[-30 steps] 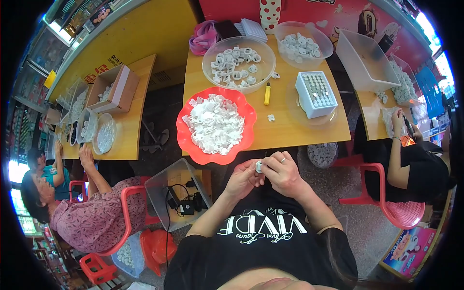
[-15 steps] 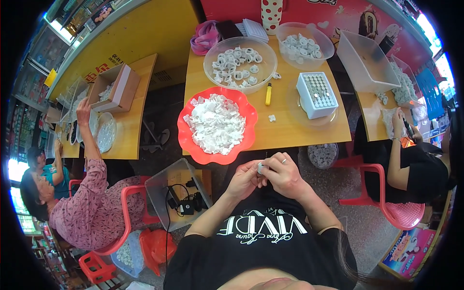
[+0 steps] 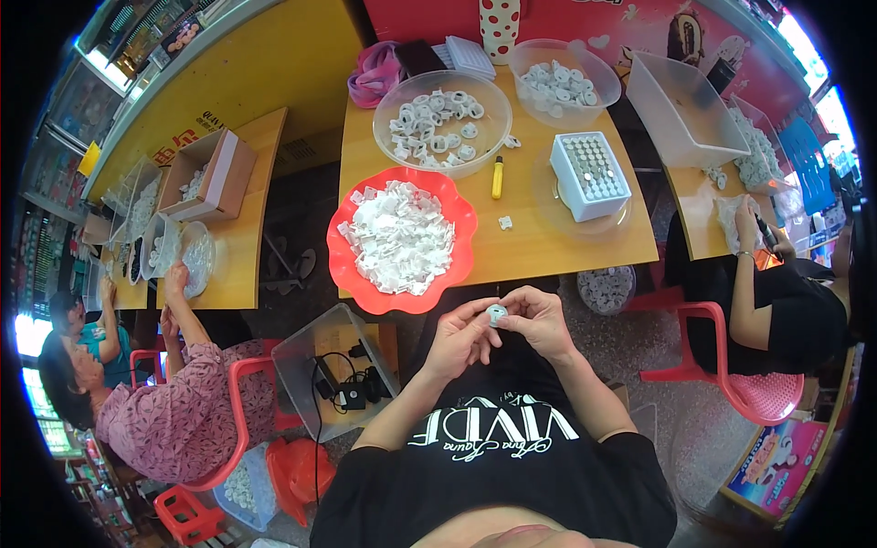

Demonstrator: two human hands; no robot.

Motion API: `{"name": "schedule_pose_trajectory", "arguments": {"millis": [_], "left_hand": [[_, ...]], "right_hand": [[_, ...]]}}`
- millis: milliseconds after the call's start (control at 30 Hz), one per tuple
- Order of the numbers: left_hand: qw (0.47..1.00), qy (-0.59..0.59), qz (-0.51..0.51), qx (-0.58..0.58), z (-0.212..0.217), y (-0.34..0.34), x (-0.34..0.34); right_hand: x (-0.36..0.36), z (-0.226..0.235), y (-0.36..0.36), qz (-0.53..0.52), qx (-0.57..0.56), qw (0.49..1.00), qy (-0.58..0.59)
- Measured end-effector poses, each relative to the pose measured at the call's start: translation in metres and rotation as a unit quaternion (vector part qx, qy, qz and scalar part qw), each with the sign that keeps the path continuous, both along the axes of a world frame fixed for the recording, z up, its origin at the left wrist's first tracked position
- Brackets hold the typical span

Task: The person assembles small plastic components by hand, taking white parts and rings from trays and bins at a workstation.

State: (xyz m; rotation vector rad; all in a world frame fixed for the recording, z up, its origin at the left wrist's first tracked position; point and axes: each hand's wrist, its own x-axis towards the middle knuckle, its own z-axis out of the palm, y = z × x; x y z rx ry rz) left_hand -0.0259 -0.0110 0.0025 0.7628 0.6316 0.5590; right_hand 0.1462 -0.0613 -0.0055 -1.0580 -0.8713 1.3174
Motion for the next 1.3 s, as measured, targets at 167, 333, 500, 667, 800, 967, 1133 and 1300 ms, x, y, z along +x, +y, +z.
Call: {"name": "schedule_pose_trajectory", "arguments": {"millis": [167,333,500,667,800,967,1133,1300], "left_hand": [[0.999,0.012,0.023,0.041,-0.002,0.002,0.002],[0.999,0.019,0.024,0.043,0.001,0.000,0.006],[0.998,0.022,0.025,0.060,-0.001,-0.001,0.007],[0.998,0.013,0.023,0.051,0.005,0.002,0.007],[0.998,0.012,0.027,0.053,0.004,0.000,0.007],[0.994,0.025,0.056,0.090,-0.002,-0.005,0.010],[0.989,0.024,0.090,0.118,-0.009,-0.012,0.018],[0.947,0.112,0.130,0.273,-0.013,-0.023,0.018]], "right_hand": [[-0.002,0.014,-0.002,0.008,-0.019,0.998,0.065],[-0.007,0.018,-0.005,-0.025,-0.004,0.999,0.025],[-0.012,0.021,-0.005,-0.056,0.003,0.998,-0.033],[-0.012,0.022,-0.006,-0.057,0.005,0.998,0.021],[-0.013,0.018,-0.008,-0.076,0.003,0.997,-0.019],[-0.016,0.022,-0.006,-0.072,0.032,0.992,-0.097],[-0.020,0.022,-0.005,-0.093,0.019,0.991,-0.092],[-0.020,0.029,-0.011,-0.122,0.050,0.951,-0.279]]}}
